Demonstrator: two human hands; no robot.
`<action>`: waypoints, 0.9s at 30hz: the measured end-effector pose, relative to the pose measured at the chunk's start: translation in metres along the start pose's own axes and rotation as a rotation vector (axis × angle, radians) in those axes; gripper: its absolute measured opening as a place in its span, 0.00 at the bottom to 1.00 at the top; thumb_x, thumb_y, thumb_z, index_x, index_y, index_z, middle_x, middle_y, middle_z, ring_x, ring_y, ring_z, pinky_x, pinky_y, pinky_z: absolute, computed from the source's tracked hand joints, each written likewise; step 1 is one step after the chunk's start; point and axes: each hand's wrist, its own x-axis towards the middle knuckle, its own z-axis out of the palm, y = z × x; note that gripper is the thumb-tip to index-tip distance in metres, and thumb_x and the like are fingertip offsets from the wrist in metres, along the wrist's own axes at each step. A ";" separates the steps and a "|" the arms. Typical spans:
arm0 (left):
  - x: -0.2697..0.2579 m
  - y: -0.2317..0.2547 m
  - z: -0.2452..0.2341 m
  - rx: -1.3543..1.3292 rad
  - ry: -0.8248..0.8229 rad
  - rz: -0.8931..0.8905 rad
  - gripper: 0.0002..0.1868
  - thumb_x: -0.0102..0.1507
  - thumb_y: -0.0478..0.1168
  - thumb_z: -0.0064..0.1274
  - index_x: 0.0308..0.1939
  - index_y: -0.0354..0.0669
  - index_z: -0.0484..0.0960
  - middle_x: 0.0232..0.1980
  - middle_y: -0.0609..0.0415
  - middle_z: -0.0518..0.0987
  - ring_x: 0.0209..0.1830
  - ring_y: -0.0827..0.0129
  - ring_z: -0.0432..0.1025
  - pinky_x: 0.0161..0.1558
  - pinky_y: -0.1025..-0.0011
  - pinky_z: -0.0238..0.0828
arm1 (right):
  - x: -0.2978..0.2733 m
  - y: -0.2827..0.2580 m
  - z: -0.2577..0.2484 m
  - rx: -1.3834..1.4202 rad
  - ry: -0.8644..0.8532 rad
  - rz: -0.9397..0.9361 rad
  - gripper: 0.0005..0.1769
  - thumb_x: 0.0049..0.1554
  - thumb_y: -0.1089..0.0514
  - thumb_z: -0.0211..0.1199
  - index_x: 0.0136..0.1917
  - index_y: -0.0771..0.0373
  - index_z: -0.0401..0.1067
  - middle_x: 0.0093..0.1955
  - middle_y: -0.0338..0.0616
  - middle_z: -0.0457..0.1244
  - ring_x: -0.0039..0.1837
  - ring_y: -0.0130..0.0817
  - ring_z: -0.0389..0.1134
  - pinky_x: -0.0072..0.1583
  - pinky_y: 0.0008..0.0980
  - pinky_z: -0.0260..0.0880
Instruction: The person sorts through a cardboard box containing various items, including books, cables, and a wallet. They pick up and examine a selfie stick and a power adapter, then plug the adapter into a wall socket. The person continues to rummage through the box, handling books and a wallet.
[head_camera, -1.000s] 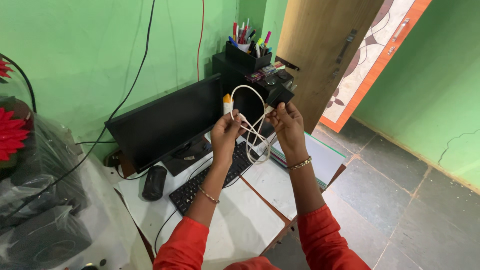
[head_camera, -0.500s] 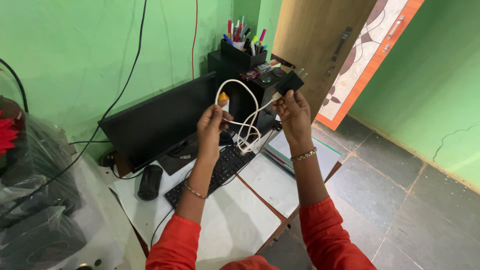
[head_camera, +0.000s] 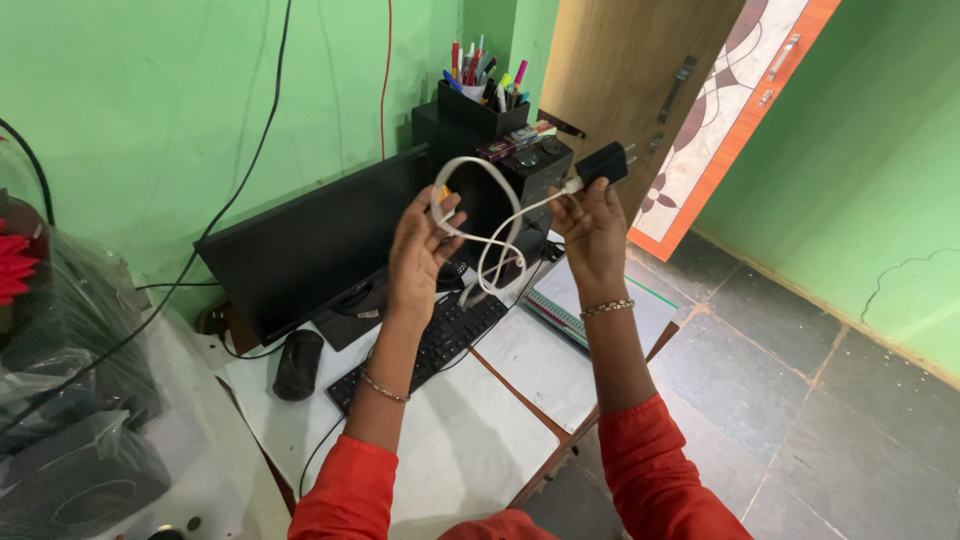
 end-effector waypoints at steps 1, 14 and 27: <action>0.000 -0.001 0.003 0.013 -0.014 -0.020 0.29 0.69 0.52 0.47 0.72 0.49 0.66 0.68 0.47 0.74 0.64 0.66 0.74 0.62 0.69 0.73 | -0.001 0.003 0.000 0.009 -0.009 0.003 0.12 0.70 0.53 0.54 0.58 0.65 0.66 0.49 0.48 0.66 0.59 0.47 0.73 0.59 0.39 0.76; -0.007 -0.063 -0.011 0.477 -0.085 -0.074 0.38 0.59 0.30 0.54 0.73 0.42 0.62 0.73 0.53 0.67 0.77 0.64 0.57 0.72 0.63 0.57 | -0.009 -0.016 0.033 0.090 -0.032 0.073 0.19 0.68 0.52 0.55 0.62 0.70 0.65 0.59 0.56 0.67 0.65 0.49 0.70 0.65 0.37 0.76; 0.010 -0.056 0.003 0.327 -0.008 -0.183 0.20 0.69 0.48 0.55 0.58 0.37 0.81 0.47 0.56 0.84 0.47 0.76 0.78 0.49 0.77 0.75 | 0.005 -0.021 0.042 -0.059 -0.130 0.129 0.18 0.69 0.53 0.53 0.63 0.69 0.66 0.57 0.56 0.68 0.61 0.48 0.73 0.59 0.36 0.79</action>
